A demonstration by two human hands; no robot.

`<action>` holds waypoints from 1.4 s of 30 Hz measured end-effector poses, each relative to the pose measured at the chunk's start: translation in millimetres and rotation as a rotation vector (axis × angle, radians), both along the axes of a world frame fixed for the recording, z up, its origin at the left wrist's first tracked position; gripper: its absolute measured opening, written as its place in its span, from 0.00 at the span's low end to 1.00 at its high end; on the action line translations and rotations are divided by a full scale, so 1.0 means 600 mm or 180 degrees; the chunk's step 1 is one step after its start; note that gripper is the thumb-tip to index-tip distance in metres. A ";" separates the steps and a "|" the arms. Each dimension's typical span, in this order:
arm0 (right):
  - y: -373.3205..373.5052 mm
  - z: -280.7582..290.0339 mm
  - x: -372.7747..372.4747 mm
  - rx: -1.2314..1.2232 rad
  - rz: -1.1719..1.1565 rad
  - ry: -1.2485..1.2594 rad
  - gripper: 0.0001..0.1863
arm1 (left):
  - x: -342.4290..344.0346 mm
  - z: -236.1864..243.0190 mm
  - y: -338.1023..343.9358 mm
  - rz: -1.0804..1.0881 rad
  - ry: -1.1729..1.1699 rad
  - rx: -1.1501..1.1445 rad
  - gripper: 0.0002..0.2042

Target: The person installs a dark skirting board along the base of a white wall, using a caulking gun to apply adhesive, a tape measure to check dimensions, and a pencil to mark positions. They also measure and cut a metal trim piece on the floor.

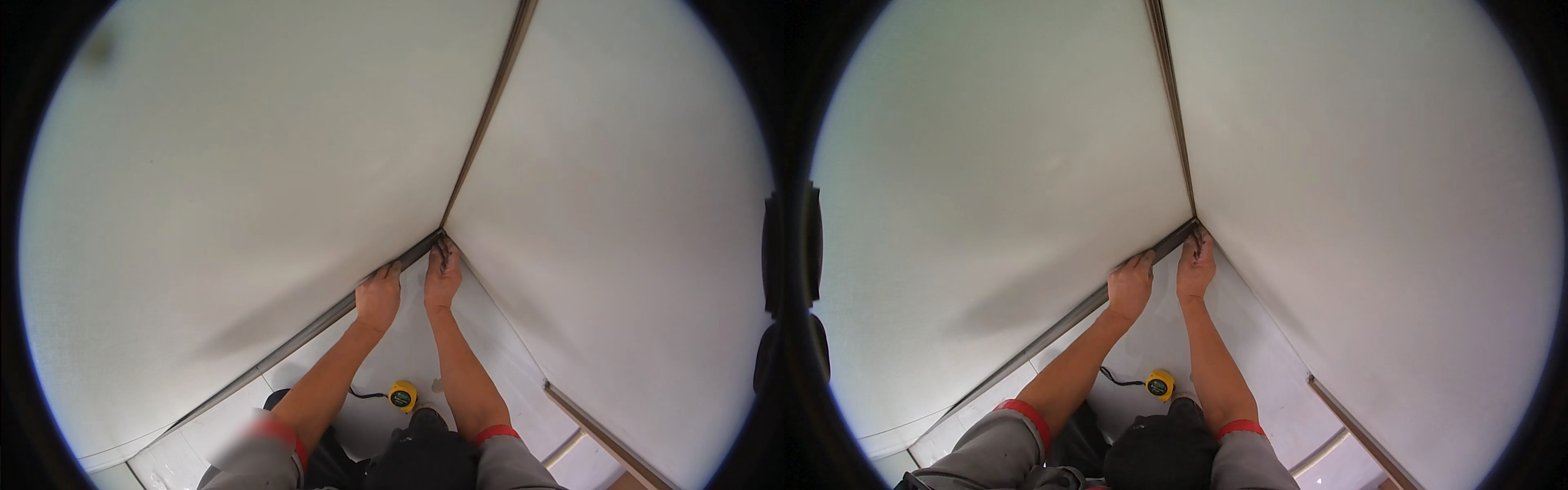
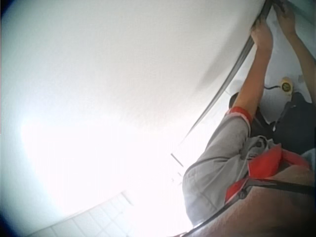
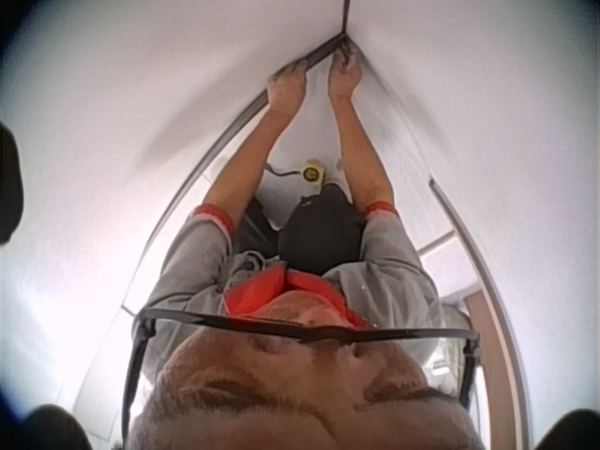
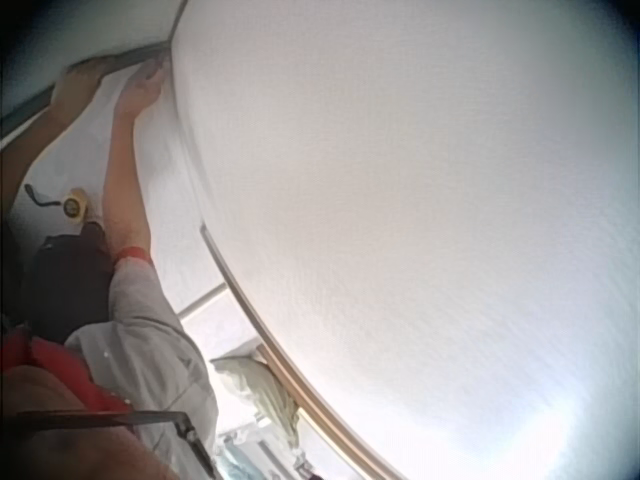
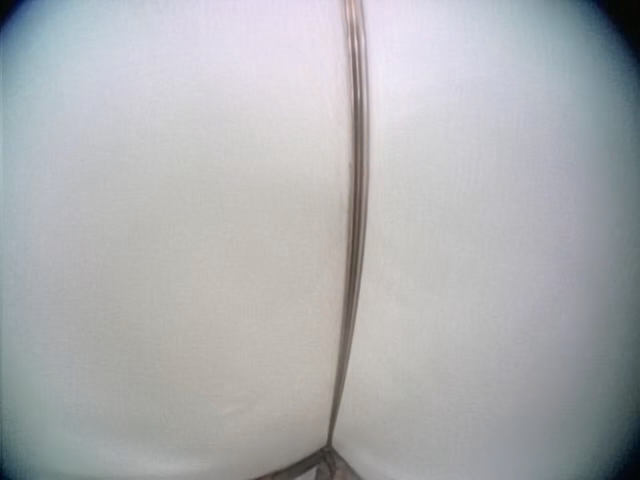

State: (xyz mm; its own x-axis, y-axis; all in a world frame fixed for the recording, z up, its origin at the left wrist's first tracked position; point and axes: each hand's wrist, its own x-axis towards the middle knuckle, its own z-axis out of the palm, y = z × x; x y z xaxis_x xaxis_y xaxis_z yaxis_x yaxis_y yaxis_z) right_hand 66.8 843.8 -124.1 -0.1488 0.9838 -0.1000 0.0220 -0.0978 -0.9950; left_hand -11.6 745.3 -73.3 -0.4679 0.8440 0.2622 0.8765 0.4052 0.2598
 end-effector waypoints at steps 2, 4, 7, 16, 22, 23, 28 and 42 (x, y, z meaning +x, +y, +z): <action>0.006 0.001 -0.006 -0.0011 0.0014 0.0233 0.18 | 0.001 0.009 0.004 0.0034 -0.0143 0.0069 0.12; 0.006 0.003 -0.008 -0.0062 0.0068 0.0362 0.19 | 0.002 0.011 -0.001 -0.0005 -0.0184 0.0220 0.12; -0.001 0.008 -0.006 -0.0154 0.0143 0.0412 0.18 | -0.002 0.004 -0.020 -0.0120 -0.0199 0.0460 0.13; 0.001 0.005 -0.005 -0.0194 0.0134 0.0093 0.21 | 0.001 0.003 -0.188 0.0434 -0.2364 -0.0041 0.11; -0.003 0.006 -0.013 -0.0140 0.0065 0.0164 0.20 | -0.054 -0.044 -0.397 0.2770 -0.5177 0.1428 0.18; -0.002 0.006 -0.012 -0.0116 0.0056 0.0174 0.20 | -0.062 -0.044 -0.408 0.2754 -0.5241 0.1613 0.19; -0.001 0.007 -0.014 -0.0088 0.0071 0.0079 0.20 | -0.085 -0.063 -0.433 0.2641 -0.5394 0.1933 0.23; -0.052 0.001 0.015 -0.0107 0.0468 -0.0475 0.09 | -0.087 -0.062 -0.442 0.2615 -0.5336 0.1808 0.26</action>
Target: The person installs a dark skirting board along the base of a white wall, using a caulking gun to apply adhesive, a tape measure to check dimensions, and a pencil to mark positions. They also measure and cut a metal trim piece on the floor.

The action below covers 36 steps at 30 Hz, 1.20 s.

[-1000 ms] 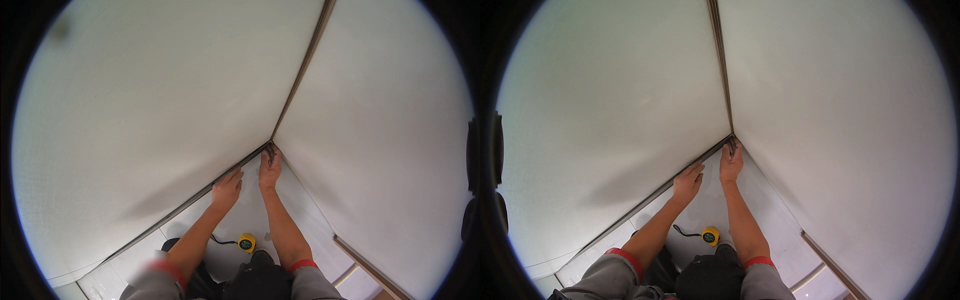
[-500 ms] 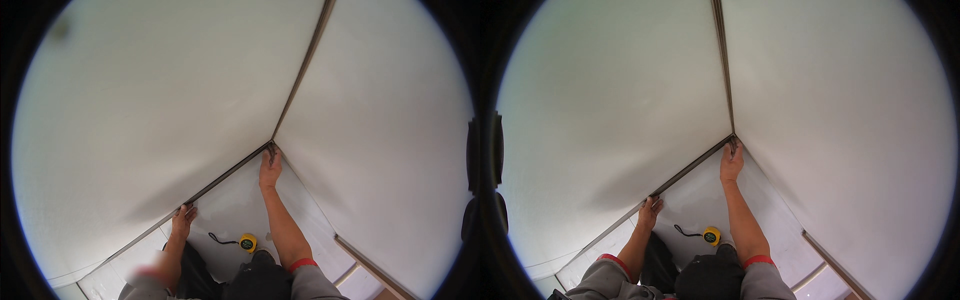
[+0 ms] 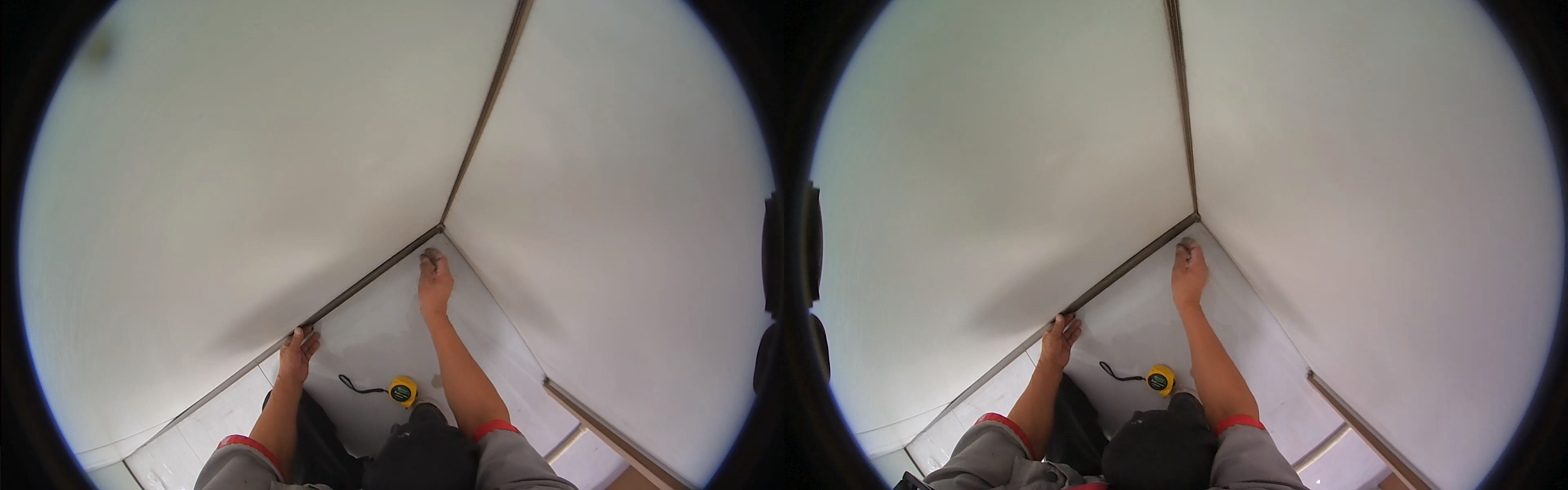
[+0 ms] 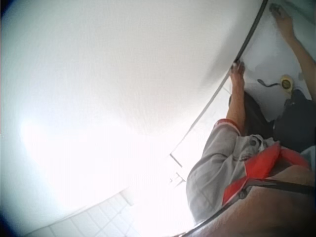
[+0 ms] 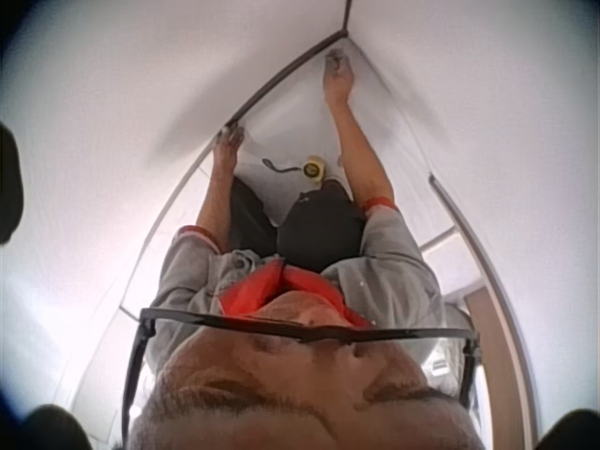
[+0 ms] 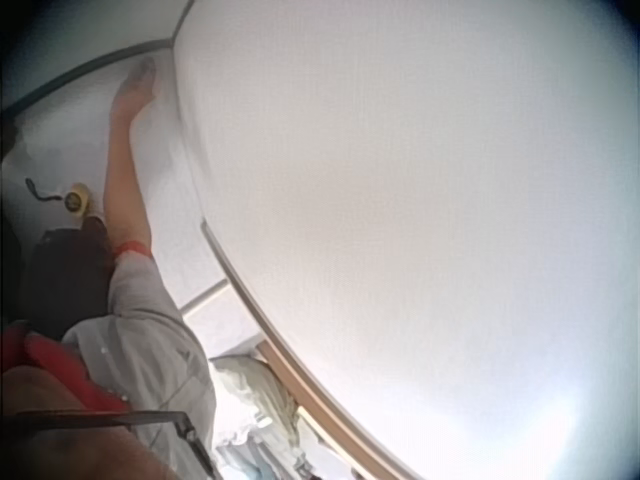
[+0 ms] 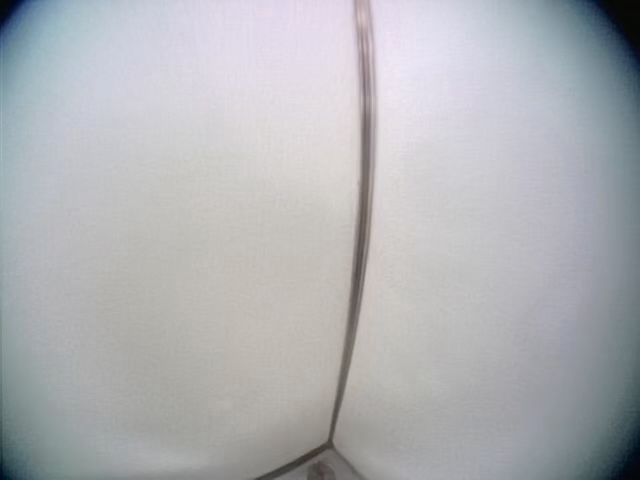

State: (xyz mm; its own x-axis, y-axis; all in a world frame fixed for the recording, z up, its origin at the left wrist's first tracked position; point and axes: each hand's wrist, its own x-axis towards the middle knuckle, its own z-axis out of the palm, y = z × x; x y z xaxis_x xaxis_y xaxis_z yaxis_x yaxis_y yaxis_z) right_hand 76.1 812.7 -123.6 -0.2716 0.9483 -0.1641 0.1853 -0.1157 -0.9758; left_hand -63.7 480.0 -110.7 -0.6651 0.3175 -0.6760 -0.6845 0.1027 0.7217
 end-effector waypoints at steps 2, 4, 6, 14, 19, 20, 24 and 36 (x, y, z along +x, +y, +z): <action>0.004 -0.009 0.002 0.0326 0.0333 -0.0271 0.09 | 0.002 0.004 0.011 -0.0042 0.0002 -0.0013 0.27; 0.008 -0.013 -0.001 0.0610 0.0584 -0.0452 0.08 | 0.007 0.010 0.017 0.0002 0.0015 0.0002 0.26; 0.018 -0.013 -0.012 0.0859 0.0746 -0.0542 0.06 | 0.007 0.013 0.017 -0.0016 0.0004 -0.0056 0.26; 0.053 -0.033 -0.032 0.1343 0.0955 -0.0727 0.05 | -0.004 0.008 0.013 -0.0091 -0.0121 -0.0091 0.23; 0.050 -0.021 -0.022 0.0929 0.1384 -0.0697 0.06 | 0.003 0.023 0.029 -0.0085 -0.0154 -0.0136 0.20; 0.030 -0.006 -0.022 0.0750 0.1707 -0.0633 0.07 | 0.006 0.027 0.026 -0.0049 -0.0148 -0.0162 0.20; -0.036 0.023 -0.033 0.0533 0.2813 -0.0029 0.08 | 0.002 0.012 0.034 -0.0108 -0.0064 -0.0146 0.21; -0.095 -0.028 -0.040 0.0066 0.2353 -0.0340 0.10 | -0.020 0.081 0.037 -0.2516 0.0273 -0.0705 0.22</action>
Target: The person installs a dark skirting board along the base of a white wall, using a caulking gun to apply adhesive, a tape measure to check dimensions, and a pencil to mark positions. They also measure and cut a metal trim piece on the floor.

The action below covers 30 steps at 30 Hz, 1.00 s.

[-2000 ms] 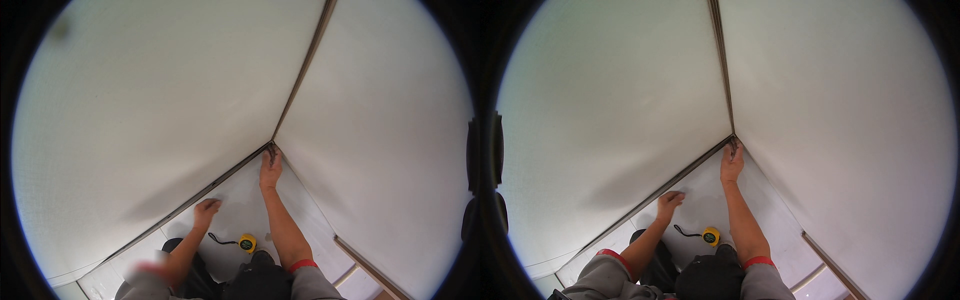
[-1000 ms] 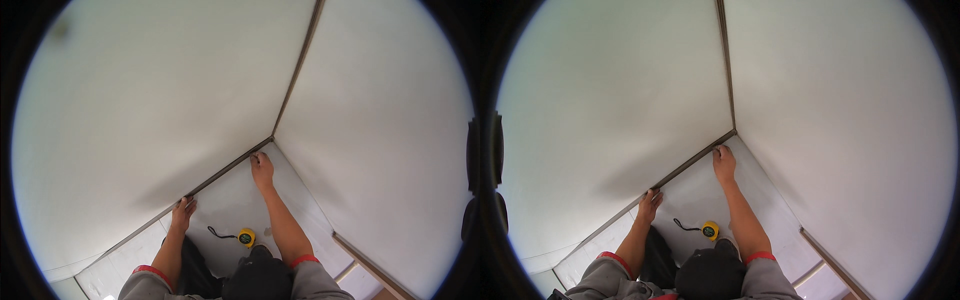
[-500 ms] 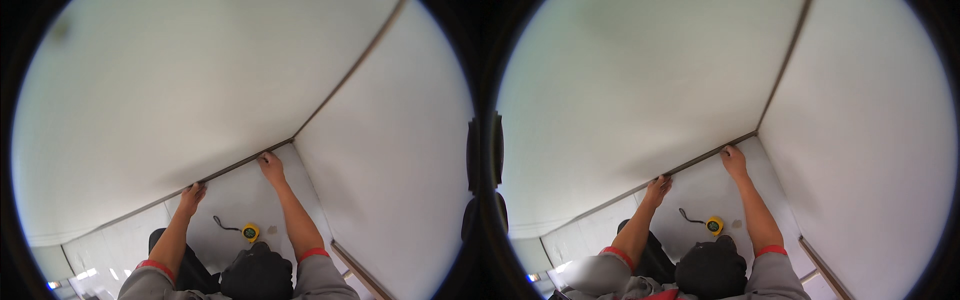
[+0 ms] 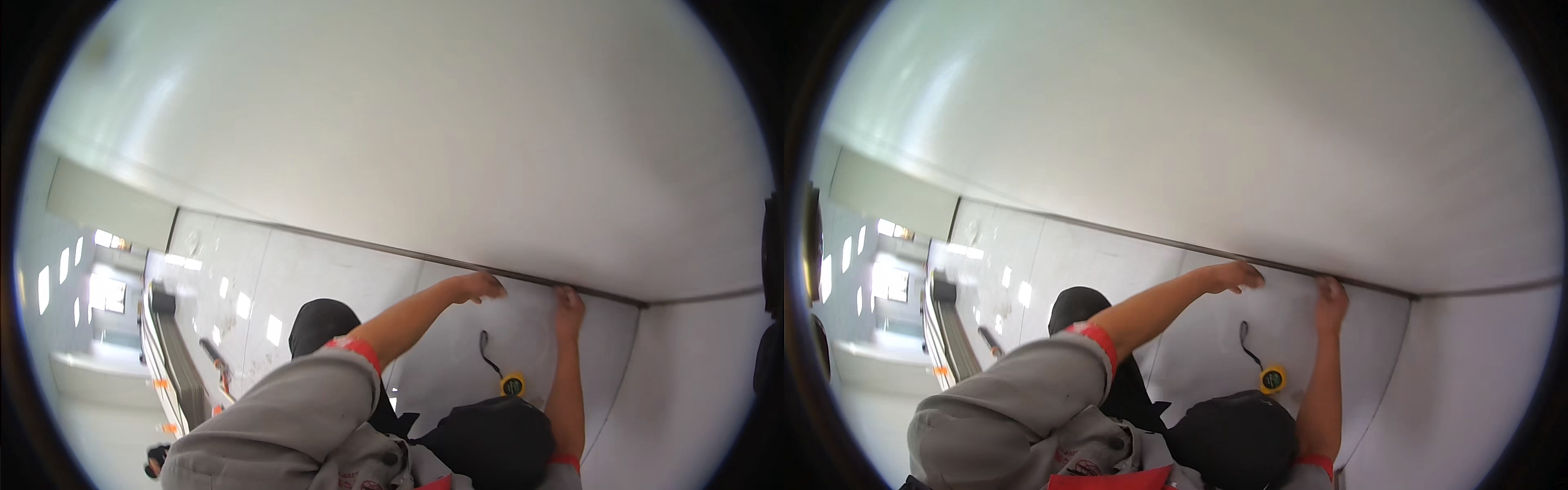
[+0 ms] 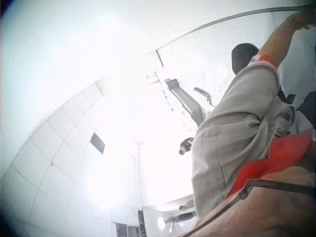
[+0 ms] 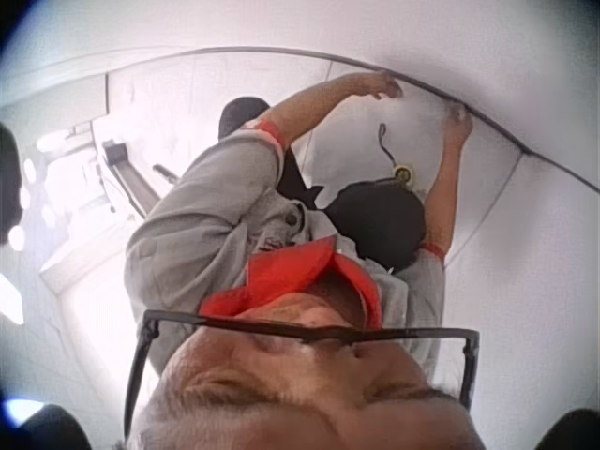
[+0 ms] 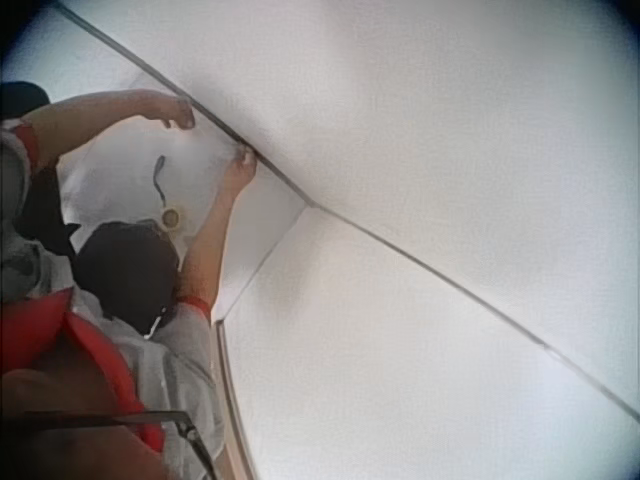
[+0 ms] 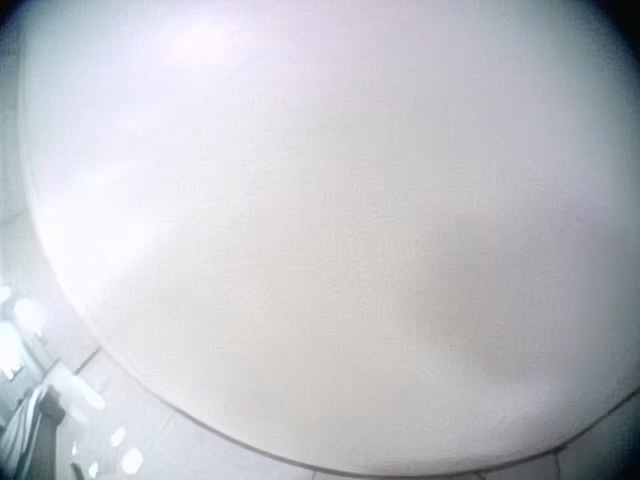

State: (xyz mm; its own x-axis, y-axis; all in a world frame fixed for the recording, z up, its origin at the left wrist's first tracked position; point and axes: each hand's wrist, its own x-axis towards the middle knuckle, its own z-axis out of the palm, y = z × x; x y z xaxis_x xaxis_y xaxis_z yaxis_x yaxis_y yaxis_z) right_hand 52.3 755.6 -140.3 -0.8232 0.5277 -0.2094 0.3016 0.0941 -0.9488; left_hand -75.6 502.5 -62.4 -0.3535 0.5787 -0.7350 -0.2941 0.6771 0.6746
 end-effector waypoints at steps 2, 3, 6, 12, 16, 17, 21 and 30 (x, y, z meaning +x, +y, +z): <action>0.000 0.012 0.011 0.0109 0.0054 -0.0009 0.13 | -0.019 0.024 -0.036 -0.1295 -0.0006 -0.0538 0.24; 0.003 0.014 0.004 0.0128 0.0123 -0.0085 0.13 | -0.037 0.038 -0.075 -0.1528 0.0017 -0.0676 0.25; -0.026 0.016 -0.002 0.0073 0.0247 -0.0246 0.14 | -0.073 0.016 -0.305 -0.2226 0.0483 -0.0864 0.24; -0.035 -0.011 -0.012 0.0434 -0.0147 -0.0107 0.12 | -0.121 -0.027 -0.648 -0.0938 0.1881 -0.0889 0.15; 0.007 -0.059 0.015 0.0708 -0.0064 -0.0038 0.09 | -0.142 -0.131 -0.702 0.0629 0.2285 -0.0478 0.11; 0.046 -0.072 0.015 0.0973 -0.0184 -0.0101 0.09 | -0.171 -0.136 -0.676 0.0268 0.2837 -0.0713 0.12; -0.038 -0.070 -0.003 0.1185 0.0067 -0.0423 0.18 | -0.132 -0.191 -0.751 0.0414 0.3277 -0.0543 0.11; -0.526 0.208 -0.216 0.1808 0.4710 -0.1546 0.19 | -0.194 -0.124 -0.830 0.1103 0.2395 0.0044 0.16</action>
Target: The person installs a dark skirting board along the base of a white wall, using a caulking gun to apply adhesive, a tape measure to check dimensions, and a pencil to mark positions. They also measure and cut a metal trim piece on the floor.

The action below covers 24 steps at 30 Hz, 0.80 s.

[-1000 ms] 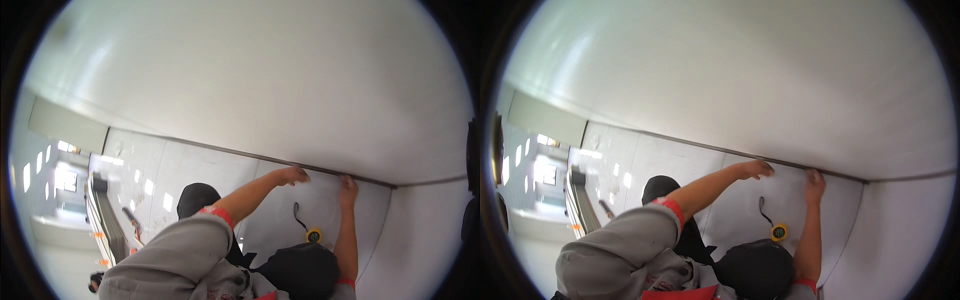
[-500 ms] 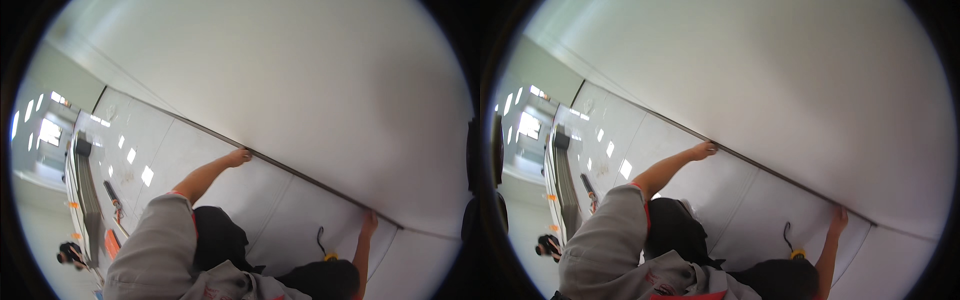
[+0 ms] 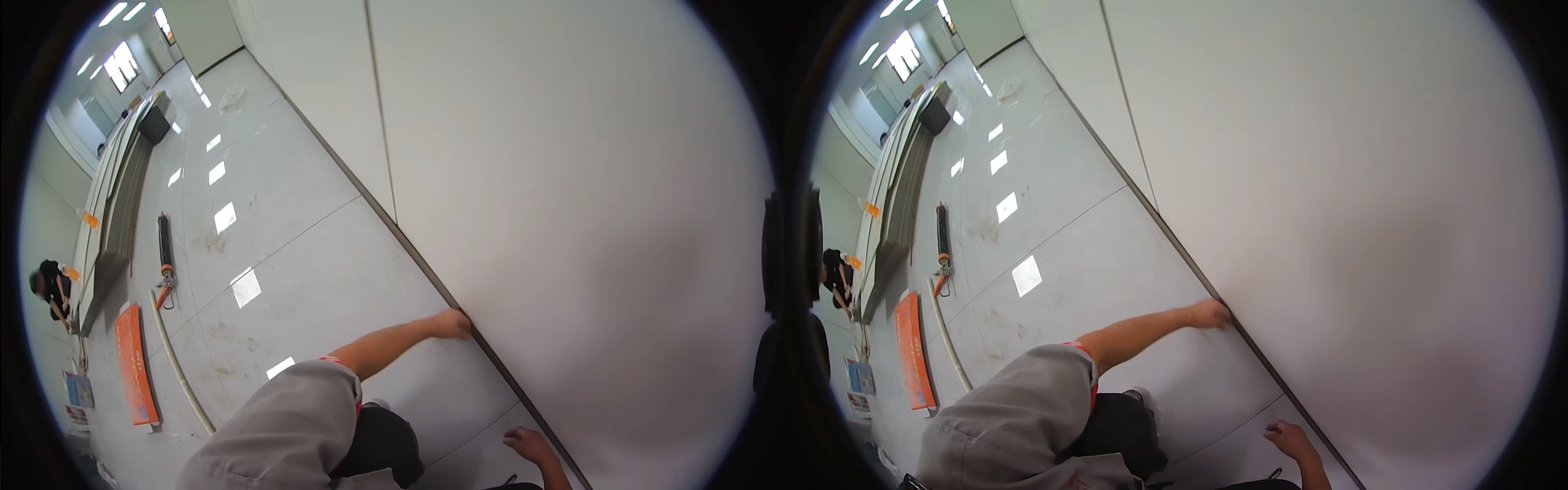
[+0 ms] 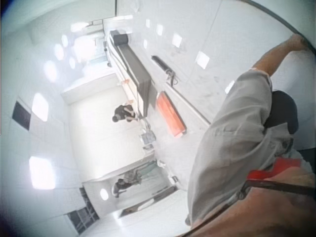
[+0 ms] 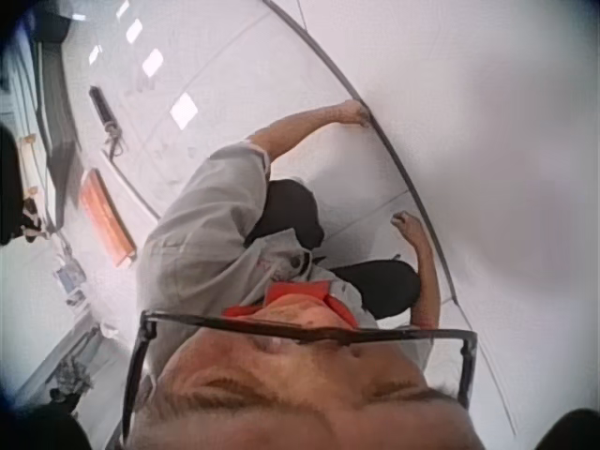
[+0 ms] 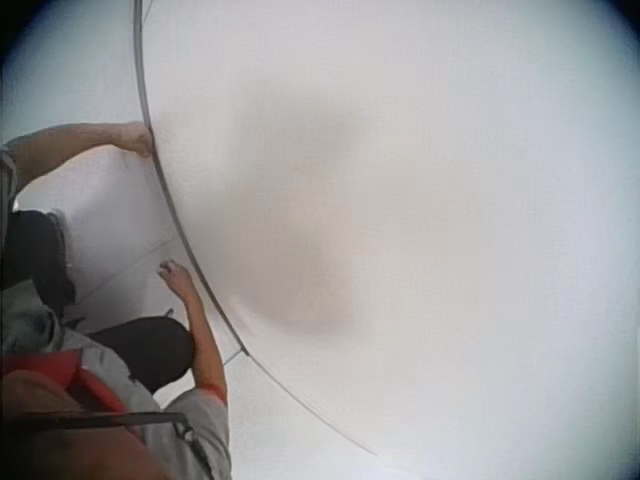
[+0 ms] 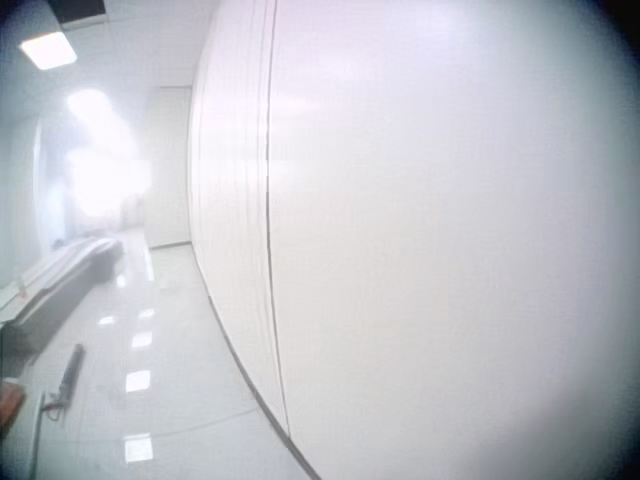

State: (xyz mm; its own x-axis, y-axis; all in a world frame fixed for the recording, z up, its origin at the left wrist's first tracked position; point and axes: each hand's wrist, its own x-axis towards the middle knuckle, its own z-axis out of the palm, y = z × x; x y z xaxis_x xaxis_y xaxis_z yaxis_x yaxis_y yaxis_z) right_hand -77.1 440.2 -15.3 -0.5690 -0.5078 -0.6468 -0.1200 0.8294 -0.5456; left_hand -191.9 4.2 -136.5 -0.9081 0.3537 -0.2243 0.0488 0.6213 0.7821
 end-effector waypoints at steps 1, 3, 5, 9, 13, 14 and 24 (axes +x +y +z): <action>-0.031 0.021 -0.017 0.0143 0.0126 -0.0164 0.20 | -0.016 0.007 -0.037 0.0200 0.0086 0.0006 0.16; -0.098 0.028 -0.048 0.0480 0.0352 -0.0326 0.21 | -0.033 -0.017 -0.178 0.1543 -0.0051 0.0418 0.19; -0.151 -0.005 -0.066 0.0638 0.0426 -0.0257 0.22 | -0.065 -0.006 -0.313 0.2169 -0.0199 -0.0228 0.20; -0.255 -0.112 -0.047 0.0779 0.0412 0.0248 0.22 | -0.104 0.025 -0.411 0.2259 -0.0002 0.0382 0.15; -0.313 -0.140 -0.020 0.0869 0.0358 0.0801 0.20 | -0.099 0.032 -0.422 0.2301 0.0028 0.0869 0.13; -0.315 -0.141 -0.019 0.0874 0.0320 0.0764 0.19 | -0.097 0.032 -0.422 0.2275 0.0081 0.0904 0.13; -0.304 -0.165 -0.037 0.0997 0.0393 0.0622 0.20 | -0.147 0.031 -0.524 0.2016 -0.0072 0.0490 0.13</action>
